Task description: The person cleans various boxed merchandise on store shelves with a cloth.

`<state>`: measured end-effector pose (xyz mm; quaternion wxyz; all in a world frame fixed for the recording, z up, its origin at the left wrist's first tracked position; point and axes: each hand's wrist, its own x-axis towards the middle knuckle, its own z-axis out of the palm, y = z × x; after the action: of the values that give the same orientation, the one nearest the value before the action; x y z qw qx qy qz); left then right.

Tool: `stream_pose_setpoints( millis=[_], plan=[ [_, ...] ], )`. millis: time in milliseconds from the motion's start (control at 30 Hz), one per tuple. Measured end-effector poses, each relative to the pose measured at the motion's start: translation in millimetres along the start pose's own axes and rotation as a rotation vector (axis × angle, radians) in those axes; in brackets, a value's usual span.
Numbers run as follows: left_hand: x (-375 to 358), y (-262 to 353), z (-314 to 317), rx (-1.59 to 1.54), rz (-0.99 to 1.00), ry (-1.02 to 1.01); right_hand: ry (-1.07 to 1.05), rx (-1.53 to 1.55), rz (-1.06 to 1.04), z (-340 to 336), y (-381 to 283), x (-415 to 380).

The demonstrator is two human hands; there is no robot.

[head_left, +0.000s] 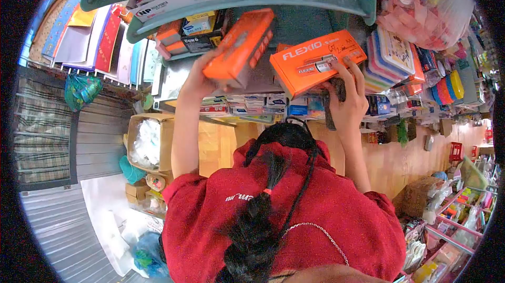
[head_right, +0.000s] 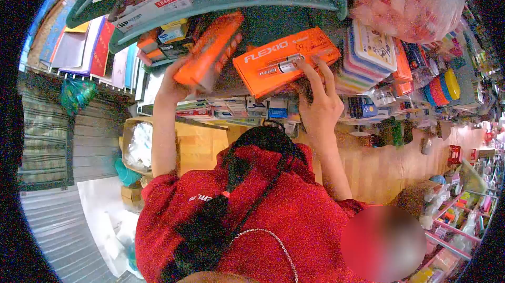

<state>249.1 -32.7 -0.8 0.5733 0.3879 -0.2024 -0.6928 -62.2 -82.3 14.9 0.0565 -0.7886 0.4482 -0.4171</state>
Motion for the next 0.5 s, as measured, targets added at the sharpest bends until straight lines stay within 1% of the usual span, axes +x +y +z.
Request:
stream_pose_setpoints(
  millis=[33,67,167,267,367,400,500],
  plan=[
    [-8.2,-3.3,-1.2,0.056,0.020,0.065,0.002,-0.005,-0.011,0.2,-0.4,-0.4],
    [-18.3,-1.5,-1.6,0.104,-0.007,0.013,0.009,-0.007,-0.011,0.6,-1.2,-1.0],
    [-46.2,-5.6,-11.7,0.144,0.022,0.123,0.046,-0.020,-0.018,4.3,-4.6,0.2],
    [-72.8,-11.5,7.0,0.088,0.174,0.402,0.104,-0.045,-0.009,10.4,-13.6,-1.1],
    [-94.3,-13.5,-6.6,0.096,0.108,0.510,0.149,-0.066,0.007,17.5,-20.1,0.3],
    [-99.2,-15.3,-8.1,0.092,0.133,0.564,0.160,-0.075,0.004,20.0,-17.0,0.4],
    [-115.9,-16.2,2.6,0.029,0.185,0.484,0.163,-0.064,-0.011,17.8,-14.2,0.3]
  ],
)
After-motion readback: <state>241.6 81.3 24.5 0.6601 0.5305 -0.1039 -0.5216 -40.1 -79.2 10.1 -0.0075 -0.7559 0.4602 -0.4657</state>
